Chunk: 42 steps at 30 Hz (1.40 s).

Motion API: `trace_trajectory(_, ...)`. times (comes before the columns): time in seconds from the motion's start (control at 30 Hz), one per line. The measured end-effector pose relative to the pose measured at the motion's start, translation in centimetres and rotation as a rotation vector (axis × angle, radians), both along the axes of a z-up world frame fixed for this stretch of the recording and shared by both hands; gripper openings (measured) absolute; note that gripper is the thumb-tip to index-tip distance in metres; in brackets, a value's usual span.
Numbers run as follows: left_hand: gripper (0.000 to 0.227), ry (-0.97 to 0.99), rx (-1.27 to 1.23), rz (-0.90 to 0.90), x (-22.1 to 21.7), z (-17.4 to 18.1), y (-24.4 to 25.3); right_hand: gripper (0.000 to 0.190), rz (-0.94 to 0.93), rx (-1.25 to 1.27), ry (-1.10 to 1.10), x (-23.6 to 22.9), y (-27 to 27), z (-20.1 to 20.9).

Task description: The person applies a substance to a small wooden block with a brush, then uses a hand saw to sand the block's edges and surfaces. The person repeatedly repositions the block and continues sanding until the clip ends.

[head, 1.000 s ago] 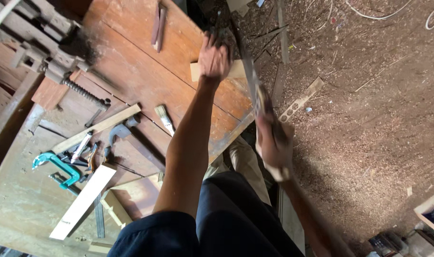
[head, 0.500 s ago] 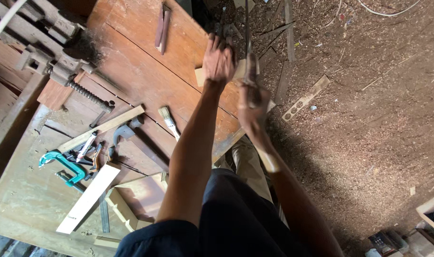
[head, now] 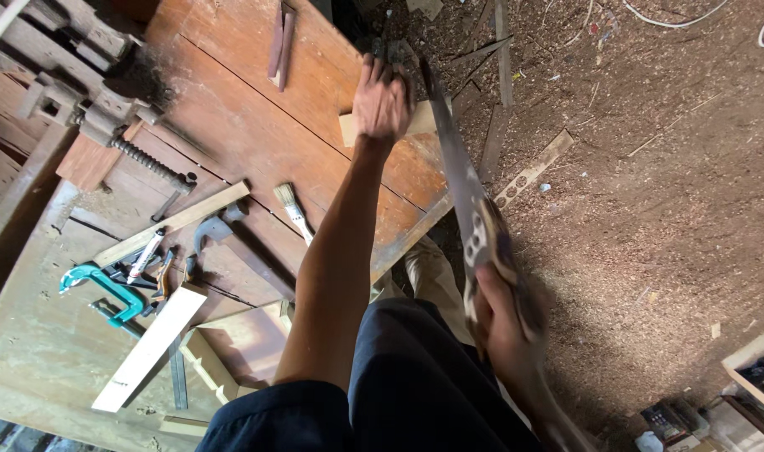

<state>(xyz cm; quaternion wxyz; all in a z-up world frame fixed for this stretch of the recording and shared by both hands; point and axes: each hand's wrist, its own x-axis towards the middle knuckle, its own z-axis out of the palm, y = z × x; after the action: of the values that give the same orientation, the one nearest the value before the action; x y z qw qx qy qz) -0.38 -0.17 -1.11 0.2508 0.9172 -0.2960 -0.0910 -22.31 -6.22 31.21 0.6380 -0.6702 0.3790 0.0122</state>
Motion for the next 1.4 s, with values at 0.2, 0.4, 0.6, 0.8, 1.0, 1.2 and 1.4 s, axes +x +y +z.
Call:
trace_trajectory(0.2,0.035,-0.047,0.022,0.015,-0.1,-1.5,-0.2,0.03,0.273,-0.165,-0.333,8.0,-1.5,-6.3)
trace_trajectory(0.4,0.036,-0.151,-0.004,0.003,0.2,-2.0,-0.6,0.023,-0.155,-0.074,0.056,12.4,-1.5,-17.4)
trace_trajectory(0.6,0.035,-0.061,-0.042,-0.001,0.2,-0.5,0.3,0.025,-0.177,0.173,-0.09,8.6,-2.2,-11.3)
trace_trajectory(0.8,0.033,-0.029,0.007,0.008,0.2,0.4,-0.3,0.03,-0.117,0.116,0.308,2.8,-2.2,3.0)
trace_trajectory(1.0,0.036,-0.064,0.004,-0.009,-0.1,0.1,0.2,0.037,0.298,-0.009,-0.458,12.3,-2.3,-7.1)
trace_trajectory(1.2,0.035,-0.069,-0.014,0.025,0.1,-0.2,0.3,0.016,-0.277,0.098,0.247,12.6,-3.1,-18.1)
trace_trajectory(1.4,0.034,-0.092,0.065,-0.005,0.3,0.0,-0.5,0.024,-0.21,0.132,0.137,11.8,-3.0,-9.7)
